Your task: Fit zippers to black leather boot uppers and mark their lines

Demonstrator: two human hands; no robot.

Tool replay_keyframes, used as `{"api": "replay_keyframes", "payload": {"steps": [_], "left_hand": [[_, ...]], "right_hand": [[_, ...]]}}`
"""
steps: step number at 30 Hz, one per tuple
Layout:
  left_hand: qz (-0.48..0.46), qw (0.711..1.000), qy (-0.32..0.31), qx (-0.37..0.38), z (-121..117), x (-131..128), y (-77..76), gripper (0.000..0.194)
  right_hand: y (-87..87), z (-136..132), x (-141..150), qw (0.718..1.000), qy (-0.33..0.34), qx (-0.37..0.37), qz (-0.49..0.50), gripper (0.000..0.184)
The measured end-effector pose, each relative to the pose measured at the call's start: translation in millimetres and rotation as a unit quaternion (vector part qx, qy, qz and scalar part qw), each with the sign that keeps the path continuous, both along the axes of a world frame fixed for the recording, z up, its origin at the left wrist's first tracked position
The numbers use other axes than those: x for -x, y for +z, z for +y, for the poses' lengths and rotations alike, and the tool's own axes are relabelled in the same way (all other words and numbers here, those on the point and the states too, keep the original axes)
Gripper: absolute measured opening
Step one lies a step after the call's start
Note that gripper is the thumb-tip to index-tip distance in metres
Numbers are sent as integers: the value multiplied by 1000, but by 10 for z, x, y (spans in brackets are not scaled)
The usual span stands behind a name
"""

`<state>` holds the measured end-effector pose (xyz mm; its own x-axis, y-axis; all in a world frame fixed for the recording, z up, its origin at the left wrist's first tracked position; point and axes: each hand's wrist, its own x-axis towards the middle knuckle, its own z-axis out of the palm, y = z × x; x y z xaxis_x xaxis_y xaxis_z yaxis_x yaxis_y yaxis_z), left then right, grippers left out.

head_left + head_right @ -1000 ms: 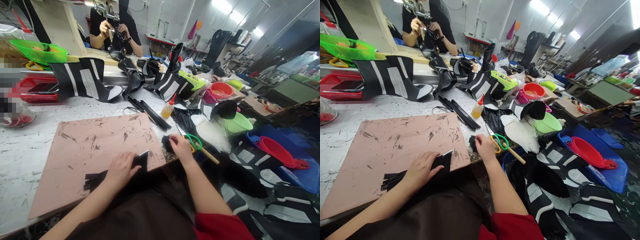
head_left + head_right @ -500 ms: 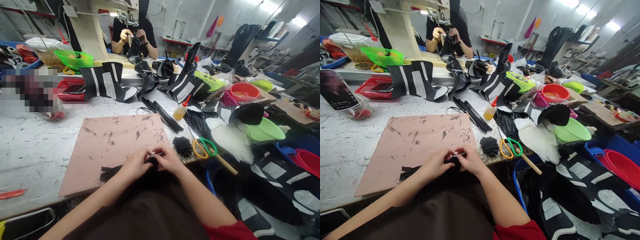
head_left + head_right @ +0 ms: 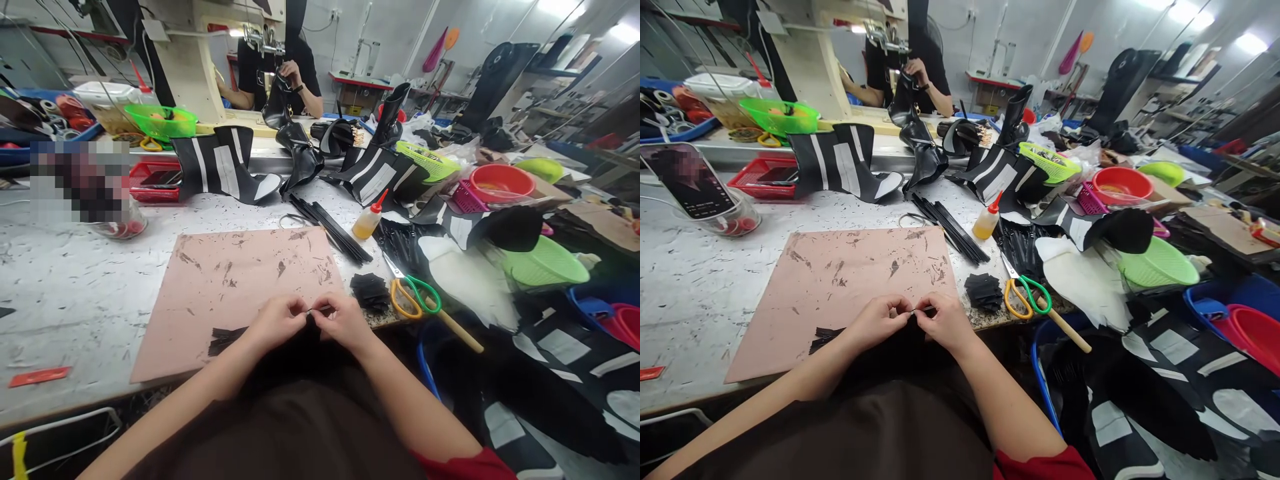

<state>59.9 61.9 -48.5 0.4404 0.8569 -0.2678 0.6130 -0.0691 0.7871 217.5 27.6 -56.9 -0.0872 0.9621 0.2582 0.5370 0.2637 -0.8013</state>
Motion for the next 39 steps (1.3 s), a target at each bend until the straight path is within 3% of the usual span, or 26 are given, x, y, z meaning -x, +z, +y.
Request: {"api": "replay_keyframes", "payload": {"steps": [6,12,15,20,23,28,30,33,36,39], "left_hand": [[17,998,4,-62,-38,-50,25,15],[30,996,14,-86,-60,-83,15,15],[18,998,17,-60,-37,-48,-32,15],[-9,1000,8,-23,7,-6,-98,18],[-10,1000,10,-19,8,-16,-95,17],[-5,999,30,-35,-18,-37,-81,15],[-13,999,32,-34,-21,-29,-88,15],[-30,999,25,-24,-13,-5,-99,16],[-42,999,14,-8,1,19,-95,19],[-48,999,-1,-1,15,43,-67,17]], "right_hand": [[76,52,-23,985,26,-75,-155,7],[26,-14,95,924,19,-186,-332,18],[-37,-26,94,934,6,-210,-289,21],[-88,23,11,986,17,-123,-111,16],[-84,26,9,987,21,-107,-121,16],[-102,-6,75,968,0,-147,-206,21],[-124,-9,105,976,-20,-135,-168,21],[-157,10,151,998,-44,-37,13,13],[-168,38,149,965,-98,81,231,9],[-120,-8,-28,922,-132,118,345,18]]}}
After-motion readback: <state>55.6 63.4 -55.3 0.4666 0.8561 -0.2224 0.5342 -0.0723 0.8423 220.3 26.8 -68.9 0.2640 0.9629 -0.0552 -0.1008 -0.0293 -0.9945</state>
